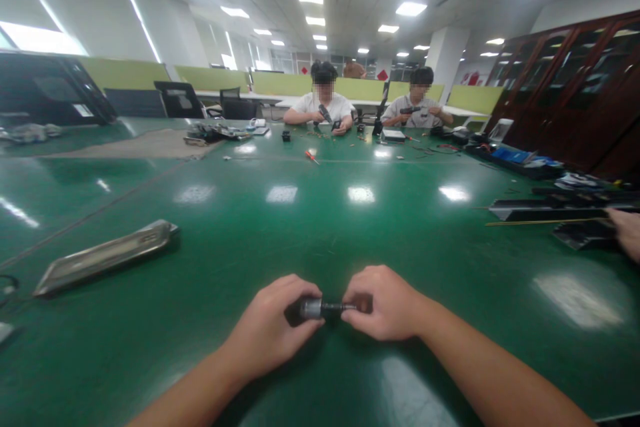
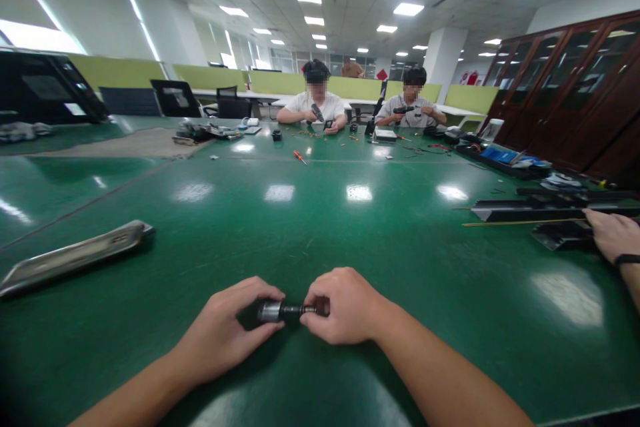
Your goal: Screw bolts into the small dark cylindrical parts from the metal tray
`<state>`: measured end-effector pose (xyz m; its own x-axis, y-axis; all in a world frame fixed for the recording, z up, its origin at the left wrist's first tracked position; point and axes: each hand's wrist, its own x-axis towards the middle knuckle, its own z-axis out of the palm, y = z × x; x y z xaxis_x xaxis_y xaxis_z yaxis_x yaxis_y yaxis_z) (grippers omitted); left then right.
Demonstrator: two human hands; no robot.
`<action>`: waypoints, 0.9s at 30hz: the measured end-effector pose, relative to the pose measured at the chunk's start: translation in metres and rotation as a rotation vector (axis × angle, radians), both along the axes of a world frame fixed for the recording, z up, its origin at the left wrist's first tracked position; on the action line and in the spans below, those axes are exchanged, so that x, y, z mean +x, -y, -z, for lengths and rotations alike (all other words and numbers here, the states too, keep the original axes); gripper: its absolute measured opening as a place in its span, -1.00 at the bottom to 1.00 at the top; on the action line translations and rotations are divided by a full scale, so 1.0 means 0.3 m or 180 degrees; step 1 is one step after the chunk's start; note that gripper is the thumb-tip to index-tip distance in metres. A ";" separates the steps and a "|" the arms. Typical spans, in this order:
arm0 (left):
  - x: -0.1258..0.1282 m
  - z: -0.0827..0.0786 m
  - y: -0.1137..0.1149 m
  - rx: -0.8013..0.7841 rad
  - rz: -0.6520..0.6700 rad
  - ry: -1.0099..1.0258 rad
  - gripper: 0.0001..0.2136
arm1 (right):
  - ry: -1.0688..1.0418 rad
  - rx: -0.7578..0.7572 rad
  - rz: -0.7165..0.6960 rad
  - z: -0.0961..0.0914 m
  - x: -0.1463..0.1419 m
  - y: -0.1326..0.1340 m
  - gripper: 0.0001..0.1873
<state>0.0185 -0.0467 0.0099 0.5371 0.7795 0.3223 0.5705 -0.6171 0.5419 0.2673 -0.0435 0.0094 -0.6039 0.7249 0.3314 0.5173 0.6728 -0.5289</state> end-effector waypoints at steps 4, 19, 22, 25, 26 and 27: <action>-0.004 0.001 0.000 -0.0007 -0.0010 -0.0025 -0.83 | -0.0014 0.0010 -0.0009 0.001 0.002 -0.002 -0.90; -0.015 -0.001 -0.012 -0.0017 -0.0091 0.0019 -0.82 | -0.0453 -0.0462 0.0003 -0.002 0.008 -0.013 -0.90; -0.014 -0.008 -0.013 -0.0034 -0.0157 -0.0010 -0.83 | -0.0467 -0.0518 0.0038 0.002 0.008 -0.015 -0.89; -0.013 -0.010 -0.014 -0.0061 -0.0232 -0.0052 -0.83 | -0.0480 -0.0546 0.0077 0.002 0.010 -0.017 -0.90; -0.015 -0.010 -0.017 -0.0064 -0.0249 -0.0065 -0.81 | -0.0476 -0.0540 0.0094 0.001 0.012 -0.018 -0.90; -0.019 -0.010 -0.022 -0.0055 -0.0265 -0.0078 -0.78 | -0.0469 -0.0525 0.0117 0.000 0.014 -0.020 -0.90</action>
<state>0.0128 -0.0402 0.0129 0.4778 0.8271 0.2960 0.6327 -0.5578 0.5372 0.2714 -0.0376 0.0096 -0.5298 0.7972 0.2893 0.4488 0.5530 -0.7019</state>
